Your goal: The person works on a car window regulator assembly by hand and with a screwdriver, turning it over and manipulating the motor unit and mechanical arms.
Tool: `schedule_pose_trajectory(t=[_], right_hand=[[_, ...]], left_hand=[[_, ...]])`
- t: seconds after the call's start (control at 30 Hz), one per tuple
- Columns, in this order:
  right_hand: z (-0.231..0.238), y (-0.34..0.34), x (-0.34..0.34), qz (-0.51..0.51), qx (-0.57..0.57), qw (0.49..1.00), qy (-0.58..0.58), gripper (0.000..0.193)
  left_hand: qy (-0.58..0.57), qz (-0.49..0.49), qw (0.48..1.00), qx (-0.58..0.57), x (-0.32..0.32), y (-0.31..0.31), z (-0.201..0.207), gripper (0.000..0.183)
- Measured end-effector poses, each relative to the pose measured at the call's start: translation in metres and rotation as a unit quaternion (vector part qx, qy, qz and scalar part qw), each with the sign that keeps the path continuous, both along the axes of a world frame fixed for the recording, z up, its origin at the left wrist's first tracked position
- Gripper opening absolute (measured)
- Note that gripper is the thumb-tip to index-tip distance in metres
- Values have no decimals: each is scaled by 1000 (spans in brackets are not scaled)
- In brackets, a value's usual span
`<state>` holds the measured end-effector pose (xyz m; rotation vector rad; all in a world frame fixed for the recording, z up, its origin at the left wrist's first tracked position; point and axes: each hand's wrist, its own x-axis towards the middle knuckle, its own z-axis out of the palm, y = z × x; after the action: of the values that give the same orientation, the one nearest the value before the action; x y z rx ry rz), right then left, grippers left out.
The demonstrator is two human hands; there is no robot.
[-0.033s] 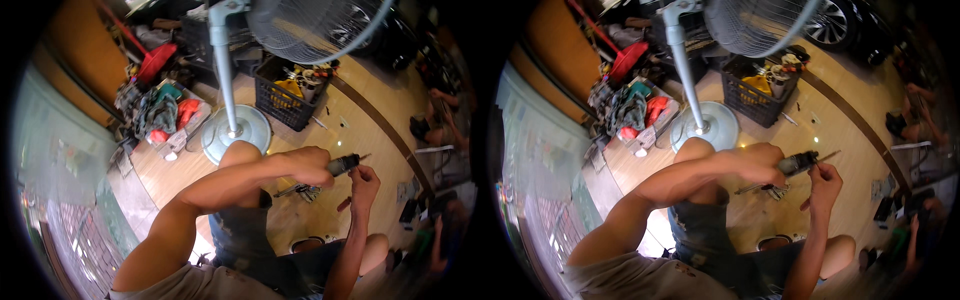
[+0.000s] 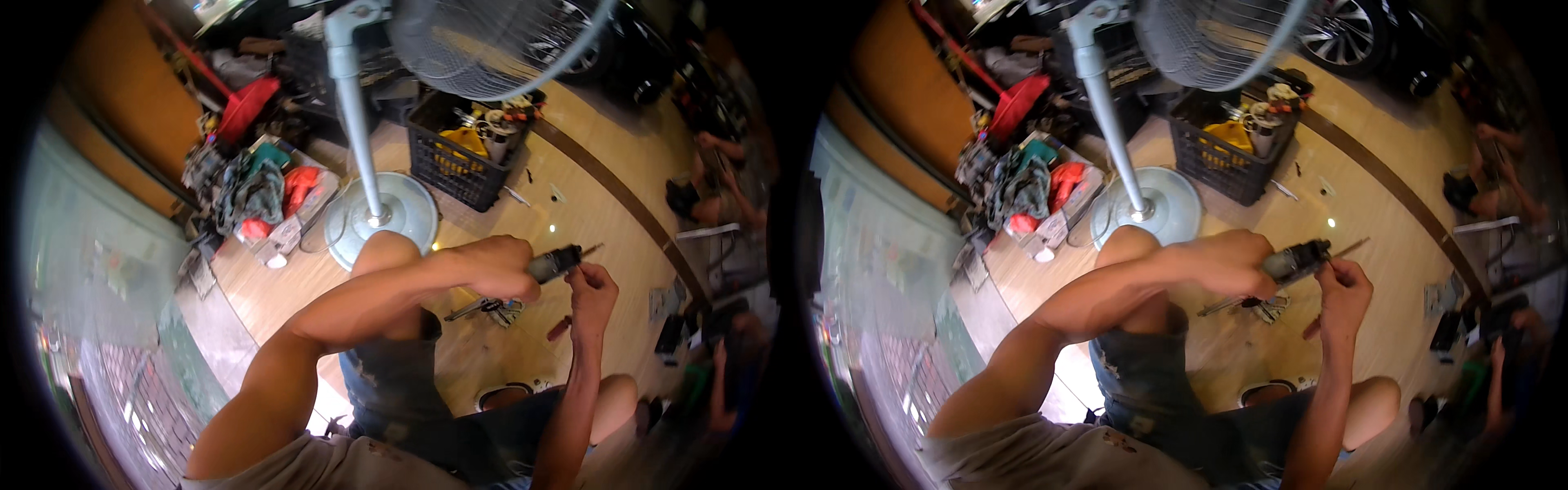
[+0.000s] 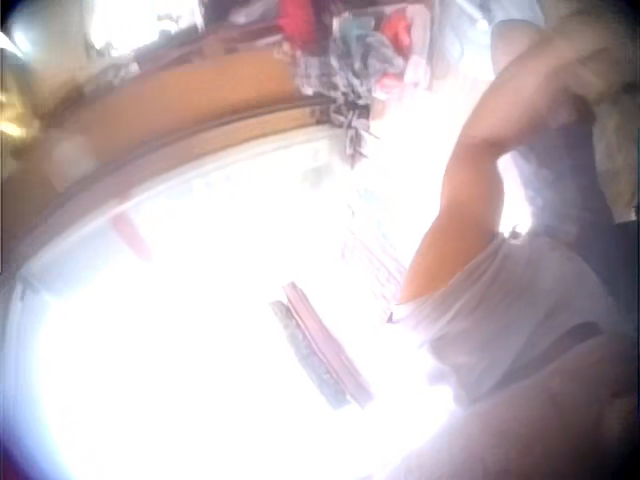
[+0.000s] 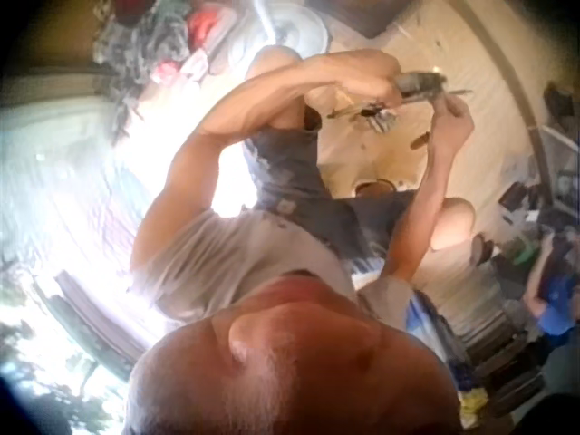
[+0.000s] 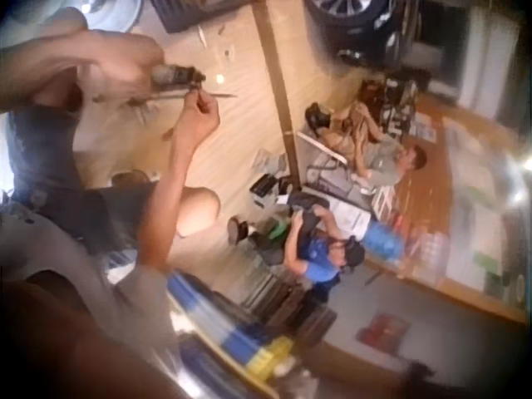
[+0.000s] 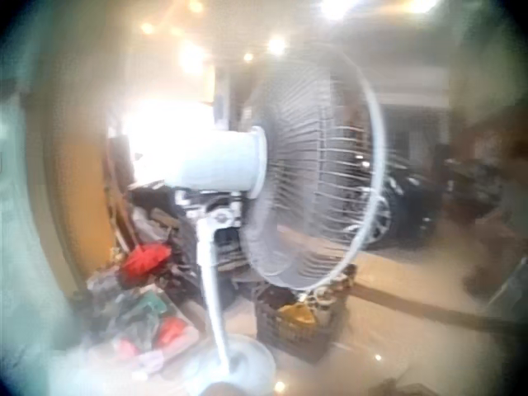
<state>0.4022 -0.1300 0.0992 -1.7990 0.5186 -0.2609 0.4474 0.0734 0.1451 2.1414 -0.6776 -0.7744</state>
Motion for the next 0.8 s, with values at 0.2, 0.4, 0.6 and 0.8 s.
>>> schedule_pose_trajectory(t=[0.2,0.4,0.6,0.8], right_hand=[[-1,-24,-2,77,62,995,-26,19],[-8,-28,-1,118,60,991,-33,15],[-8,-28,-3,90,157,983,-21,12],[-6,-23,-4,59,17,998,-12,13]], left_hand=[[7,-8,1000,9,1,-10,9,32],[40,26,998,-32,-2,-8,5,29],[51,24,997,-50,-4,-8,4,27],[71,33,997,-23,-2,-8,5,28]])
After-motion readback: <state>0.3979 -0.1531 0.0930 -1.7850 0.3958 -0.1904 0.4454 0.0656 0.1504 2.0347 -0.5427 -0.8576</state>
